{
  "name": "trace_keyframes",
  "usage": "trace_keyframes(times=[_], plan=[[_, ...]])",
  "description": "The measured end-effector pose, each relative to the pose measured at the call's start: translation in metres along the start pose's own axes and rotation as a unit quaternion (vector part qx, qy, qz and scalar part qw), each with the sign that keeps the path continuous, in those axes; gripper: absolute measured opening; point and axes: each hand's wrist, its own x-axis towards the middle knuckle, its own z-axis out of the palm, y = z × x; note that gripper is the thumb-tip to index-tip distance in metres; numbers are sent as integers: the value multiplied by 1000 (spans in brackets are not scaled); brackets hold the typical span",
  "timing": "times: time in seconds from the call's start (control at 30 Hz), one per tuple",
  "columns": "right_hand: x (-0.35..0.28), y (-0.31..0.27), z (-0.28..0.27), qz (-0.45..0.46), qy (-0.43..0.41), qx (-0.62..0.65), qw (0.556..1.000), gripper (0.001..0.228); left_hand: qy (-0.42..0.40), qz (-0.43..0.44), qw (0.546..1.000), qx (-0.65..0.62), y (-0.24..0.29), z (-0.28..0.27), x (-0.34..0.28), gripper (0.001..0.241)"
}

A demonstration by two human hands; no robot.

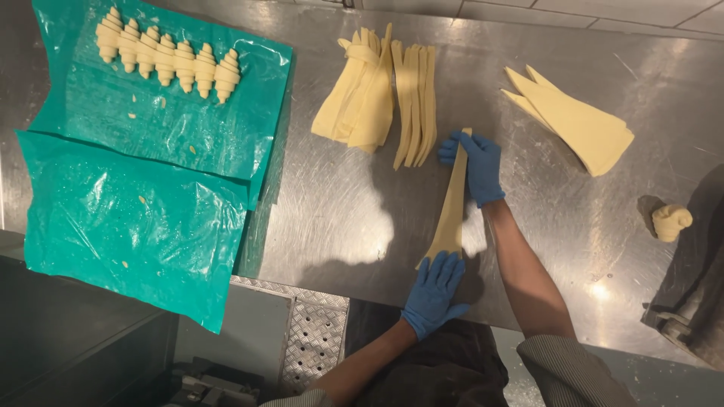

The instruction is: Rolling triangular pieces of dough into croissant shapes on a metal workbench.

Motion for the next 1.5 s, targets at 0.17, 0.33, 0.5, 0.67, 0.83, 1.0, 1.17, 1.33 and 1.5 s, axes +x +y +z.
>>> trace_keyframes(times=[0.17,0.33,0.5,0.67,0.83,1.0,1.17,1.33,1.5], plan=[[28,-12,4,-2,5,-18,1000,28,9,-13,999,-46,2,-11,1,97],[47,-21,5,1,-1,-24,1000,27,40,-34,991,-120,1,-10,-3,94],[68,-24,5,-17,-13,-51,998,27,45,-29,992,-118,2,-3,-5,96],[77,-19,2,-17,-14,-51,998,28,57,-29,991,-122,-5,-10,-5,97],[7,-12,-19,-270,15,-255,928,39,120,-73,976,-168,-23,-38,-9,107],[-177,42,-51,-15,51,-128,990,60,158,-109,965,-176,-29,-46,-12,119],[-279,101,-49,-191,-26,-506,841,64,111,-96,957,-249,-11,-16,-27,119],[-285,95,-51,-178,-25,-480,858,62,104,-99,946,-290,-15,-17,-35,114],[-290,94,-53,-197,-36,-494,846,63,69,-56,966,-244,-18,-16,-45,111]])
